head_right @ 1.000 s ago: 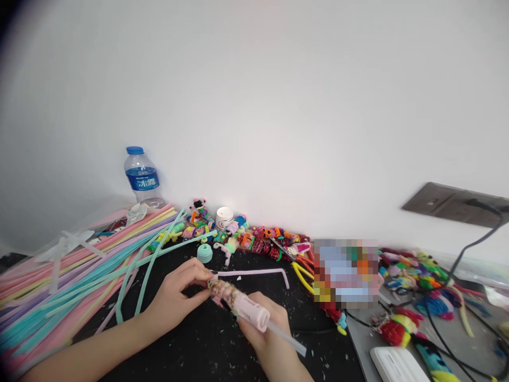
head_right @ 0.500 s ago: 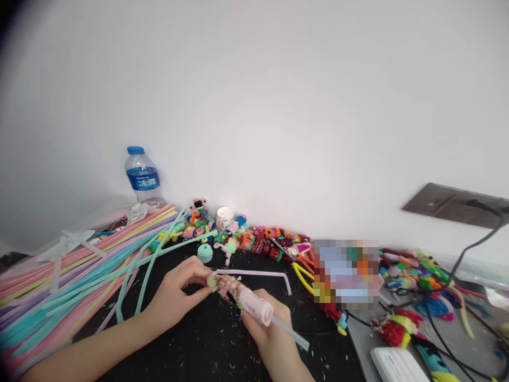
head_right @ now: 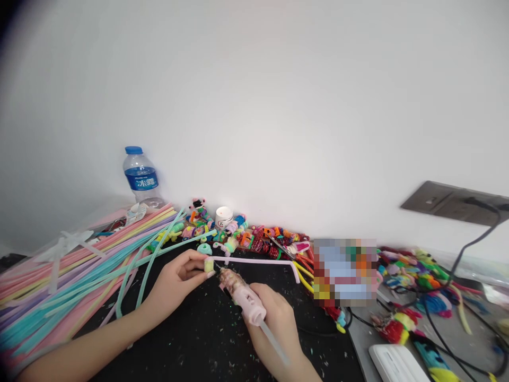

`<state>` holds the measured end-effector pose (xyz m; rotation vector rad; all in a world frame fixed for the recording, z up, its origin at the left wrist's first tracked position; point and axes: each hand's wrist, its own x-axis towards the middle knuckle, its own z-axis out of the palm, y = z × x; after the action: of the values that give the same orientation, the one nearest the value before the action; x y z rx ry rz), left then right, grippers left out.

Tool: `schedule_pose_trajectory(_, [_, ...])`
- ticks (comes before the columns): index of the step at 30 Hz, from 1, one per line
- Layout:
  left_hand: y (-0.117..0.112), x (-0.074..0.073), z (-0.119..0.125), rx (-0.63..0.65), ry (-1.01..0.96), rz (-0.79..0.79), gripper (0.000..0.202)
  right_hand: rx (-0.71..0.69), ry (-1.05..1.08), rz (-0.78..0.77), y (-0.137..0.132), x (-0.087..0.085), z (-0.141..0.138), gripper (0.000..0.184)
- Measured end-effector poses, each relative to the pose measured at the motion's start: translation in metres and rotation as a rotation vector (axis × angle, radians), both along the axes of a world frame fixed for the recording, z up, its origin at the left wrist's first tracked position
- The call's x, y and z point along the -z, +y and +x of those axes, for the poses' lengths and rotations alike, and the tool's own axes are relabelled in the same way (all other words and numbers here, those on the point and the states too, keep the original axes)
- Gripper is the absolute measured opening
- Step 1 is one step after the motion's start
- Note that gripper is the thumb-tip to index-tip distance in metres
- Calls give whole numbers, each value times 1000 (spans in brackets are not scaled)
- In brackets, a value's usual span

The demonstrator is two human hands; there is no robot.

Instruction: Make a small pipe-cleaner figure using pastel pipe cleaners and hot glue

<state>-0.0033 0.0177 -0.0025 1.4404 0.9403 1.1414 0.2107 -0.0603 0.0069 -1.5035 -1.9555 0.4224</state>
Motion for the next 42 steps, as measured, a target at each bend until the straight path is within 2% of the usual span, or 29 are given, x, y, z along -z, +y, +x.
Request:
schedule_pose_trajectory(4, [7, -3, -3, -98, -12, -61, 20, -3, -199, 37, 1, -2, 2, 33])
schedule_pose_trajectory(7, [9, -5, -5, -144, -23, -51, 21, 73, -295, 43, 3, 0, 2, 43])
schedule_pose_trajectory(10, [8, -5, -5, -145, -30, -33, 21, 159, -362, 60, 4, 1, 4, 50])
schedule_pose_trajectory(13, [4, -3, -2, -82, -37, -14, 20, 171, -318, 107, 3, 2, 5, 53])
schedule_pose_trajectory(16, [-4, 1, 1, 56, -17, 43, 20, 118, -100, 151, 1, 5, 6, 47])
schedule_pose_trajectory(18, [-10, 1, 3, 155, 5, 88, 20, 42, 87, 141, 0, 6, 4, 32])
schedule_pose_trajectory(20, [-15, 0, 4, 230, 70, 145, 18, -29, 199, 103, -1, 5, 2, 9])
schedule_pose_trajectory(21, [-16, -2, 4, 249, 108, 183, 18, -48, 212, 108, -2, 4, 0, 9])
schedule_pose_trajectory(24, [-19, -6, 4, 270, 193, 294, 20, -95, 181, 177, -3, -2, -5, 23])
schedule_pose_trajectory(29, [-20, -7, 4, 282, 240, 395, 18, -215, 149, 208, -8, -9, -13, 22])
schedule_pose_trajectory(32, [-20, -4, 4, 296, 260, 407, 14, -236, 108, 222, -12, -9, -16, 21])
schedule_pose_trajectory(36, [-21, -1, 4, 322, 281, 405, 14, -236, 42, 223, -13, 0, -17, 22])
schedule_pose_trajectory(42, [-23, 4, 6, 369, 307, 384, 18, -289, 106, 449, -5, 25, -24, 29])
